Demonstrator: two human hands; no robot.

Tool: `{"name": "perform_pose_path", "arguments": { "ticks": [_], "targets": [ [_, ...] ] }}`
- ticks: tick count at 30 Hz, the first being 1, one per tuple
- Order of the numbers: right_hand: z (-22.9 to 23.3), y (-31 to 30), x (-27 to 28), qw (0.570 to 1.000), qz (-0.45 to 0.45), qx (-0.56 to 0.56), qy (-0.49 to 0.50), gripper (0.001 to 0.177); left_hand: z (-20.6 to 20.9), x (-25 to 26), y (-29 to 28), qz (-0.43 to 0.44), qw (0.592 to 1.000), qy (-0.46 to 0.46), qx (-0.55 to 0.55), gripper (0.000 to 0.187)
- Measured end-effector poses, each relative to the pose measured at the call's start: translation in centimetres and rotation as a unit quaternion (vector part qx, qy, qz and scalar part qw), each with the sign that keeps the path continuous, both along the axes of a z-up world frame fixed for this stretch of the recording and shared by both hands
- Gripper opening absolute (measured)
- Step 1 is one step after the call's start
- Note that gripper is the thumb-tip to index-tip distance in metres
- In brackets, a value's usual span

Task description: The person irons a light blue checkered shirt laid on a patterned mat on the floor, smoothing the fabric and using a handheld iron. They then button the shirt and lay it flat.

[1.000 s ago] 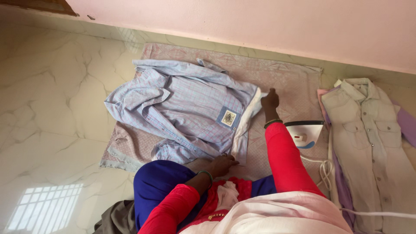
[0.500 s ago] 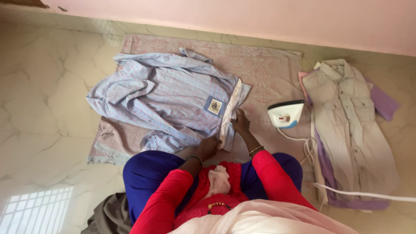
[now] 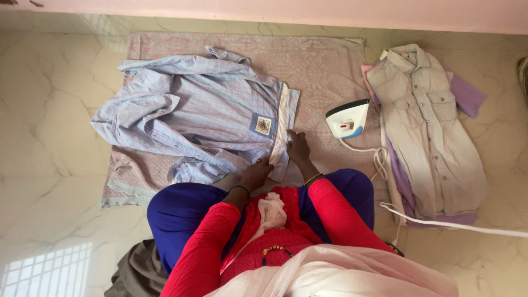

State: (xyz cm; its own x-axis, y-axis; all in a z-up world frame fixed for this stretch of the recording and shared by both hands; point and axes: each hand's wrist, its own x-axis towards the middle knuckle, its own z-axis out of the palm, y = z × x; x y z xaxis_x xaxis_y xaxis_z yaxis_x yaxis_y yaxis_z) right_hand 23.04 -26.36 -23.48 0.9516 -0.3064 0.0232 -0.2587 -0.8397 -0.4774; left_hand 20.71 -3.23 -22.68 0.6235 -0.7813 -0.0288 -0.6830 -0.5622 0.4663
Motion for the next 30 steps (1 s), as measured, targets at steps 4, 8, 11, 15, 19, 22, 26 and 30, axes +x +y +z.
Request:
{"name": "perform_pose_path", "arguments": {
  "ticks": [4,8,11,15,19,22,26,30],
  "targets": [
    [0.3,0.2,-0.5,1.000,0.017,-0.009,-0.010,0.073,-2.8,0.2,-0.7,0.013,1.000,0.015,-0.018,0.034],
    [0.0,0.4,-1.6,0.988,-0.051,0.064,0.128,0.091,-3.2,-0.2,-1.2,-0.012,0.995,0.061,-0.075,0.041],
    [-0.1,0.7,-2.7,0.988,-0.068,0.081,0.110,0.098,-3.6,-1.2,-2.0,-0.044,0.989,0.075,-0.124,0.046],
    [0.2,0.0,-3.0,0.979,-0.167,0.069,0.094,0.083,-3.4,1.4,-2.4,-0.052,0.980,0.108,-0.157,0.059],
    [0.6,-0.4,-3.2,0.979,-0.172,0.081,0.079,0.076,0.5,6.3,3.2,0.107,0.980,-0.162,-0.052,0.074],
    [0.7,0.0,-3.4,0.983,-0.144,0.075,0.080,0.074,2.9,6.2,6.3,0.176,0.952,0.031,0.248,0.102],
    [0.4,0.7,-3.6,0.990,-0.126,0.035,-0.060,0.074,1.2,6.0,6.3,0.177,0.950,-0.011,0.259,0.115],
    [1.1,-0.7,0.4,0.970,-0.099,0.146,-0.165,0.070,-1.1,6.4,6.0,0.191,0.938,0.024,0.287,0.117]
  ]
}}
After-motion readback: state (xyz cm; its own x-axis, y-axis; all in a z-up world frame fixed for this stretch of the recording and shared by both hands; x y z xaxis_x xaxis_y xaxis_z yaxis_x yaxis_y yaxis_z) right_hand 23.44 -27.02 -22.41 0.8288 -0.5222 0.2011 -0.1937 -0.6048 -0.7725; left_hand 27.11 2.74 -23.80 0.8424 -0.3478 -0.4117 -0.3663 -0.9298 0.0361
